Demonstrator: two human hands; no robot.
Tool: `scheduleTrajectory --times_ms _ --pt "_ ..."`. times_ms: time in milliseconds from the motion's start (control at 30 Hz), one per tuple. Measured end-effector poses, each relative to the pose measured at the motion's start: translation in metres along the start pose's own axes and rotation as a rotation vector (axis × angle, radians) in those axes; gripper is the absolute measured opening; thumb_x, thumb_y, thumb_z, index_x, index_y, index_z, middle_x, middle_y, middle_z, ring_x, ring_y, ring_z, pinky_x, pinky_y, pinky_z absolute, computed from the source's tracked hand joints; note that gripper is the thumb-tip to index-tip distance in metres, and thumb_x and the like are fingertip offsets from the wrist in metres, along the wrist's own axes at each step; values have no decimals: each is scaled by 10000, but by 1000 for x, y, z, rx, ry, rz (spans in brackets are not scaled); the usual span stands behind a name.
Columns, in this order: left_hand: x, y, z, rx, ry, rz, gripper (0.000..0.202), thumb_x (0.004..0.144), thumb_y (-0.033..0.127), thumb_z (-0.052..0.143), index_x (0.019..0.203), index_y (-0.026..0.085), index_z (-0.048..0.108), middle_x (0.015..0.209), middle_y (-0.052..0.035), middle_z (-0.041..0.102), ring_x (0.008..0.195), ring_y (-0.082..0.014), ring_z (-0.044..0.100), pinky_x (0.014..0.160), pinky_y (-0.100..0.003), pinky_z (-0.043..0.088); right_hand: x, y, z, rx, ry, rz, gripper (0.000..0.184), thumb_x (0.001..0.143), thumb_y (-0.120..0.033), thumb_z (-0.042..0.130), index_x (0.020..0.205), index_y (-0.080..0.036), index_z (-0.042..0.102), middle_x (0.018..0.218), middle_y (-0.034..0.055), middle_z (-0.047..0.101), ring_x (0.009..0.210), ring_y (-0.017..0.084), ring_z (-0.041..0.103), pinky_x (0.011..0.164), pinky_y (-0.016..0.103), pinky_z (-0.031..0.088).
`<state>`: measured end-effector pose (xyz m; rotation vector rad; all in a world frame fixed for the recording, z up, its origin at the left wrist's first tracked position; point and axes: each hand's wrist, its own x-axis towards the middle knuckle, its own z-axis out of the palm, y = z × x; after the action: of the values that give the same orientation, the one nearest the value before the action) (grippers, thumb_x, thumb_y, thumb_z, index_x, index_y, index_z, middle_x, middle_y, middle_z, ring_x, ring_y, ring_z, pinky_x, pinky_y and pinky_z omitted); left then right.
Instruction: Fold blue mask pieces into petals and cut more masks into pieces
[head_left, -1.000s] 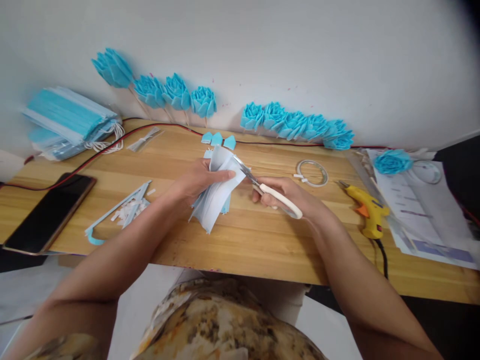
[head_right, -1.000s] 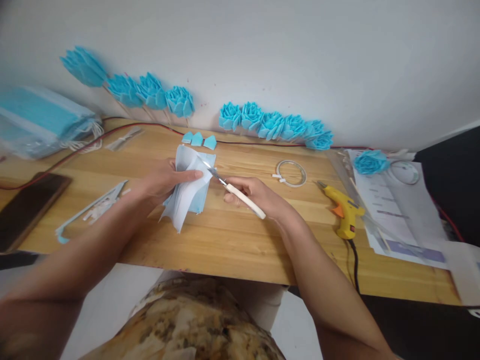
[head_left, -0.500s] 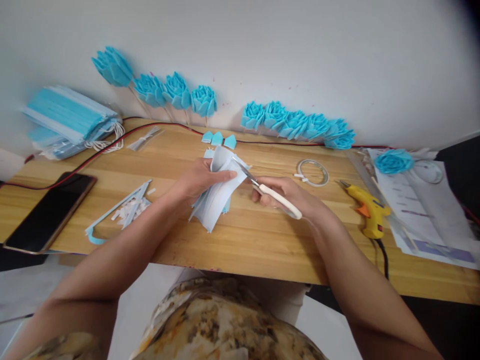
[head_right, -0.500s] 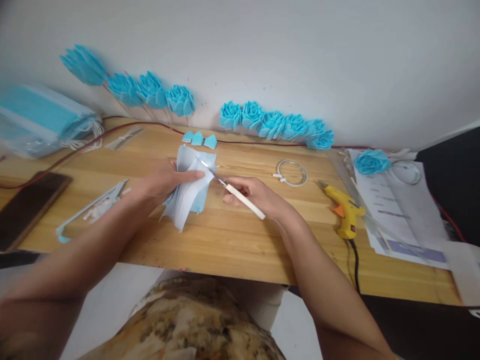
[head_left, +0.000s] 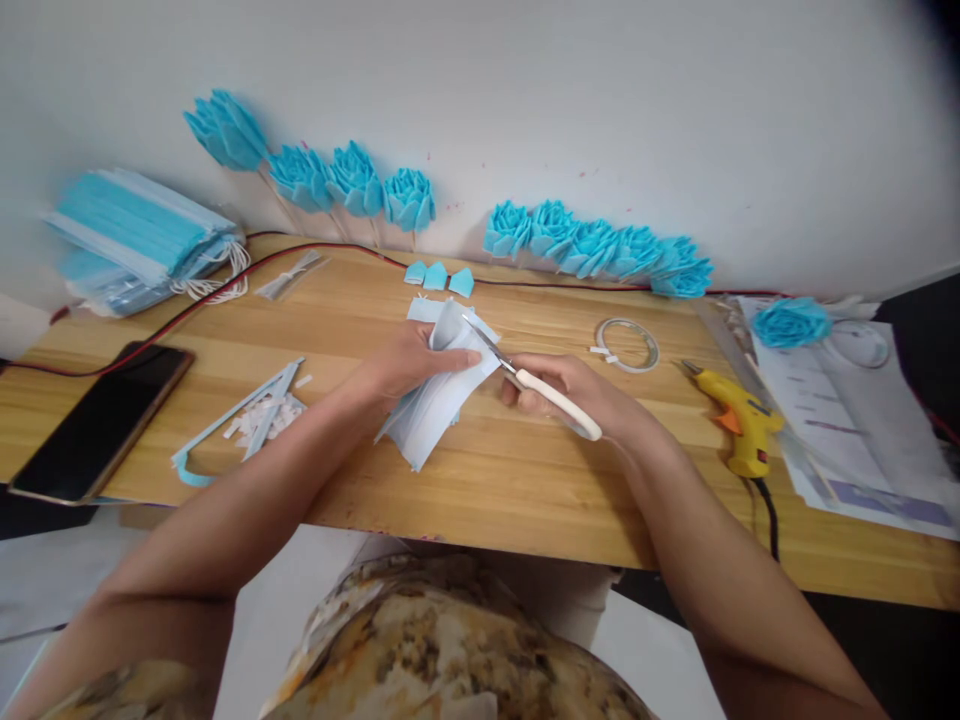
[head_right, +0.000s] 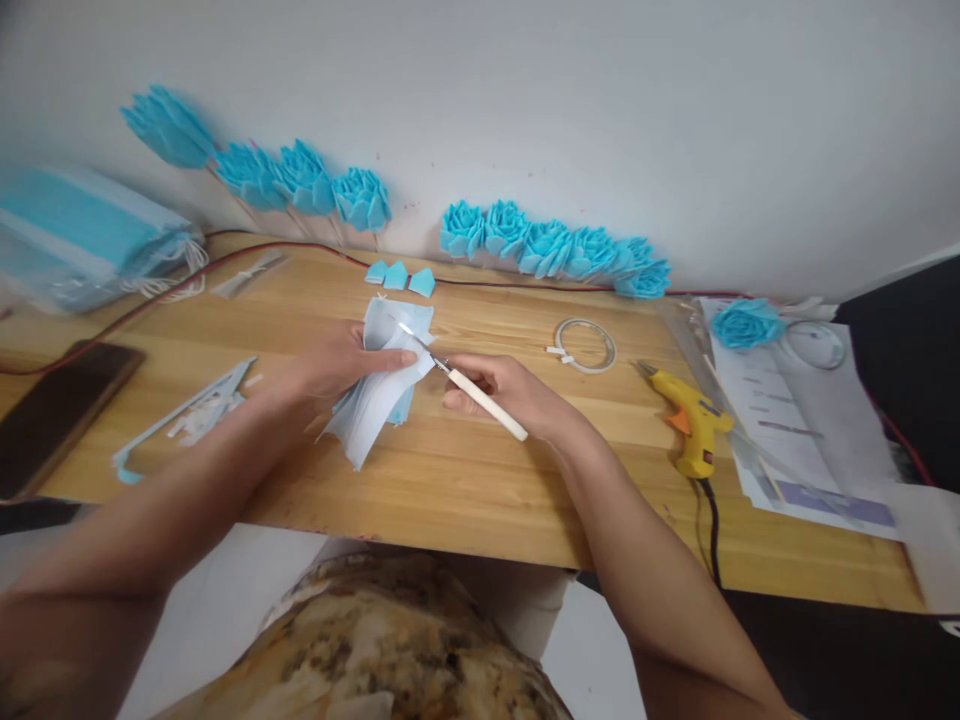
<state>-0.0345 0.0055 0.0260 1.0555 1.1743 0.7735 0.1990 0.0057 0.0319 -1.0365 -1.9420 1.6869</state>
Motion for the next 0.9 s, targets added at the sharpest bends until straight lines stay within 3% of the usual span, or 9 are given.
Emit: scheduleTrajectory --times_ms 333,600,900 --pt "2 0 -8 20 -29 32 422 643 534 831 787 177 658 695 -25 652 568 -155 583 477 -260 449 0 4 -1 7 15 14 469 785 -631 733 847 -192 582 727 -25 499 602 96 370 526 263 287" --pt "0 1 -8 46 -27 34 390 663 501 817 805 167 675 728 -57 687 586 -180 612 496 -283 473 0 2 -1 10 -31 -28 548 761 -729 698 872 -202 596 808 12 561 694 129 450 597 278 358" --pt "-2 5 -9 59 -8 56 346 672 443 810 793 152 668 696 -39 678 552 -160 613 462 -247 466 0 1 0 -10 -38 -13 528 793 -687 694 961 -192 622 853 24 586 744 144 492 641 284 386"
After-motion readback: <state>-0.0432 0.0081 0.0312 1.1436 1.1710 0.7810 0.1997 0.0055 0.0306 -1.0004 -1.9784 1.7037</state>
